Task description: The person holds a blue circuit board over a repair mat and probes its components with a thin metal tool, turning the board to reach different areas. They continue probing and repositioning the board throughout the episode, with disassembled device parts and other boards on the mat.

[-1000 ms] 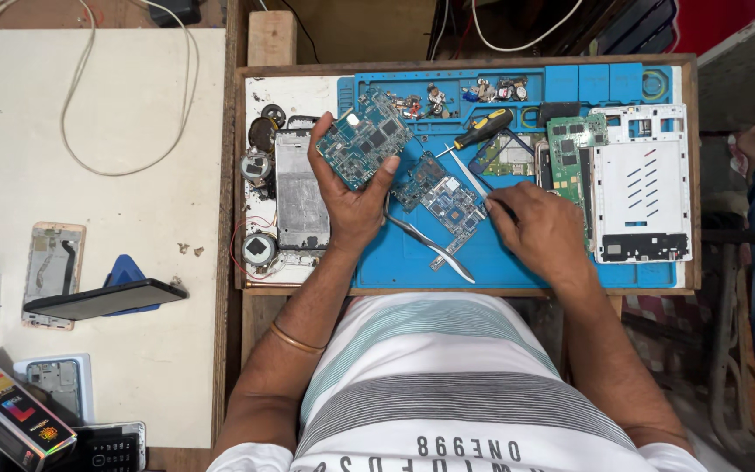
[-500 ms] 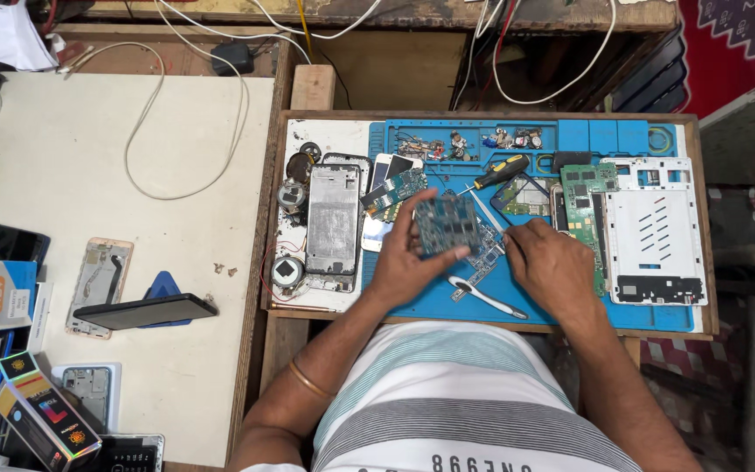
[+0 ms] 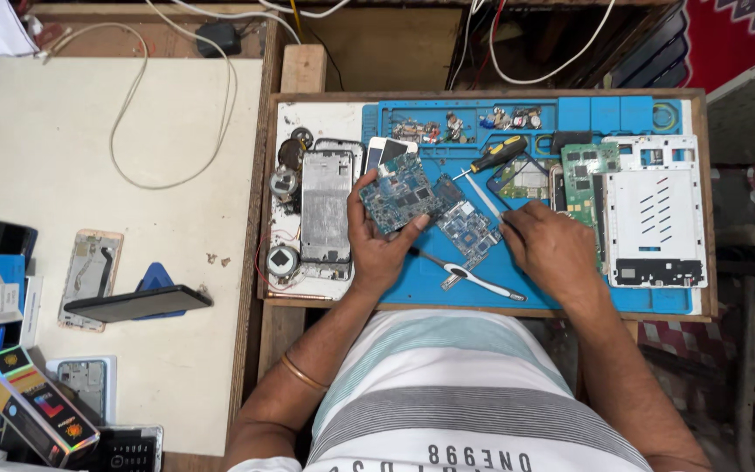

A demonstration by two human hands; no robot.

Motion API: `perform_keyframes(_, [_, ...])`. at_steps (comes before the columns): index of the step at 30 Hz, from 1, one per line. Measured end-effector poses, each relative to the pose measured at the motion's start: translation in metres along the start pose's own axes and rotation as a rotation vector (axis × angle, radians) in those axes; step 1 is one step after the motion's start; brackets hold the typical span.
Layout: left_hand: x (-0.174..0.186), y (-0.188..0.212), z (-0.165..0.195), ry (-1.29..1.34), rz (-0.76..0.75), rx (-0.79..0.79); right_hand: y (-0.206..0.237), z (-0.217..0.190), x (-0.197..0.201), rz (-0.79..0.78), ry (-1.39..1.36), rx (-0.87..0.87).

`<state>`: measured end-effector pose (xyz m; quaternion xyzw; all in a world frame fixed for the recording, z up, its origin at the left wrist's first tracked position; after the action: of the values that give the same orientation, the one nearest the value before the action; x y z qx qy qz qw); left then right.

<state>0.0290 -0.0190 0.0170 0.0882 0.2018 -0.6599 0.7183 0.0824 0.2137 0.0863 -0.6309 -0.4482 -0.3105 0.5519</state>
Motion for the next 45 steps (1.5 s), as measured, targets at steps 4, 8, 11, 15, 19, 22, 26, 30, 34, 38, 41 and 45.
perform_keyframes(4, [-0.004, -0.002, 0.002, -0.017, -0.011, -0.034, -0.003, -0.001, -0.004, 0.026, -0.001, 0.038])
perform_keyframes(8, [-0.008, -0.002, 0.005, -0.058, -0.06, -0.014, -0.009, 0.002, -0.01, -0.008, 0.055, 0.088])
perform_keyframes(11, [-0.01, -0.002, 0.006, -0.074, -0.076, -0.02, -0.013, 0.005, -0.015, -0.04, 0.092, 0.15])
perform_keyframes(15, [-0.011, -0.003, 0.006, -0.086, -0.085, -0.011, -0.02, 0.009, -0.022, -0.111, 0.15, 0.215])
perform_keyframes(19, [-0.011, -0.003, 0.006, -0.093, -0.088, -0.004, -0.024, 0.01, -0.023, -0.149, 0.152, 0.243])
perform_keyframes(22, [-0.011, -0.003, 0.007, -0.087, -0.1, -0.002, -0.025, 0.007, -0.019, -0.109, 0.15, 0.239])
perform_keyframes(26, [-0.011, -0.002, 0.006, -0.077, -0.094, -0.002, -0.026, 0.003, 0.001, -0.122, 0.091, 0.115])
perform_keyframes(30, [-0.01, -0.001, 0.005, -0.069, -0.106, -0.005, -0.026, 0.001, 0.037, -0.077, 0.01, 0.035])
perform_keyframes(34, [-0.013, -0.004, 0.008, -0.074, -0.122, -0.012, -0.03, -0.004, 0.065, 0.009, -0.047, 0.084])
perform_keyframes(38, [-0.021, -0.006, 0.016, -0.017, -0.129, 0.032, -0.035, -0.009, 0.06, -0.109, -0.116, 0.065])
perform_keyframes(41, [-0.029, -0.009, 0.023, 0.01, -0.122, 0.032, -0.037, -0.007, 0.045, -0.131, -0.275, 0.009])
perform_keyframes(45, [-0.037, -0.021, 0.031, 0.021, -0.089, 0.052, -0.025, 0.001, 0.028, -0.07, -0.349, -0.09])
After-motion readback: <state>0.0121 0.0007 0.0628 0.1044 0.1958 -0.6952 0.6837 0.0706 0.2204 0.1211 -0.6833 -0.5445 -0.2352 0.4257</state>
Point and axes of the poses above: each hand's wrist, its own y-axis away from the middle knuckle, its own x-axis out of the back of the hand, z = x × y, the point moved 1 cm from there along -y, towards the middle knuckle, and after that the axes turned 15 degrees about z, right-handed, at the moved point
